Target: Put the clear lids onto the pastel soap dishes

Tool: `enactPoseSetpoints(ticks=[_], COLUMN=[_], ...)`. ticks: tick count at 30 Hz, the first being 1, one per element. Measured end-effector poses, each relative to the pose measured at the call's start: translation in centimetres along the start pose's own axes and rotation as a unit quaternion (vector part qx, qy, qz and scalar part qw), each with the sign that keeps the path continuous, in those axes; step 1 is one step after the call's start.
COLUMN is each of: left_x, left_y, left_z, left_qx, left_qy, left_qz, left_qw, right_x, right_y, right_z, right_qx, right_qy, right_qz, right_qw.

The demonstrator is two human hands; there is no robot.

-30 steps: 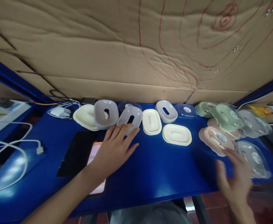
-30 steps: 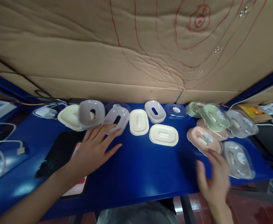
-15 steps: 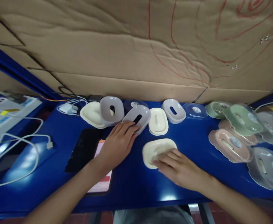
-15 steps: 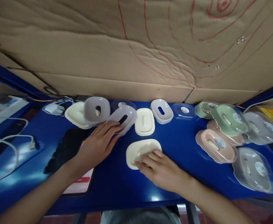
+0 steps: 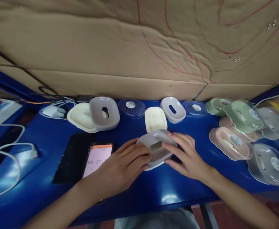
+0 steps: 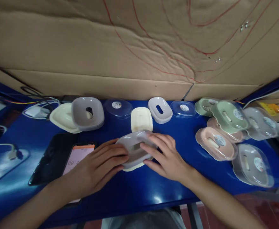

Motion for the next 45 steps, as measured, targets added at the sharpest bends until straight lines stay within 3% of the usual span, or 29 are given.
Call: enactPoseSetpoints(ticks=[5, 13, 22, 24, 28, 31, 35, 38, 45], left_x=[-0.4, -1.1, -1.2, -1.3, -1.3, -1.3, -1.5, -1.5, -1.4], left_y=[1.8, 3.8, 4.1, 4.0, 3.4, 2.8, 2.5, 2.6, 2.8], left_z=[0.1, -0.2, 0.1, 0.3, 1.5, 2.3, 3.1, 3.3, 3.4], left_qx=[0.009, 0.066, 0.081, 0.080, 0.072, 0.082, 0.109, 0.108, 0.092], left_qy=[-0.002, 0.024, 0.009, -0.001, -0.039, -0.050, -0.054, -0.056, -0.058], left_qz=[0.057, 0.109, 0.139, 0.139, 0.138, 0.130, 0.126, 0.130, 0.129], left_qw=[0.998, 0.992, 0.987, 0.987, 0.987, 0.987, 0.984, 0.984, 0.986], right_x=[0.4, 0.1, -0.1, 0.1, -0.1, -0.5, -0.5, -0.8, -1.6], right_y=[1.3, 2.0, 2.7, 2.1, 1.0, 1.5, 1.6, 1.0, -0.2], right_z=[0.7, 1.9, 1.2, -0.2, -5.9, -9.5, -12.7, -13.9, -12.9], right_qx=[0.020, -0.019, 0.017, 0.021, -0.065, -0.165, -0.261, -0.277, -0.237], right_qy=[-0.048, -0.084, -0.061, -0.018, 0.159, 0.238, 0.286, 0.317, 0.290], right_qz=[0.067, 0.105, 0.113, 0.085, 0.032, 0.064, 0.094, 0.096, 0.044], right_qw=[0.996, 0.991, 0.992, 0.996, 0.985, 0.955, 0.917, 0.902, 0.926])
Point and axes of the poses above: each hand's wrist, its own x-axis towards the middle knuckle, its own y-axis out of the palm, z = x × y, the point moved 10 cm from there along x, towards the middle knuckle, and after that the axes turned 1 degree about x, right-handed, at the moved point
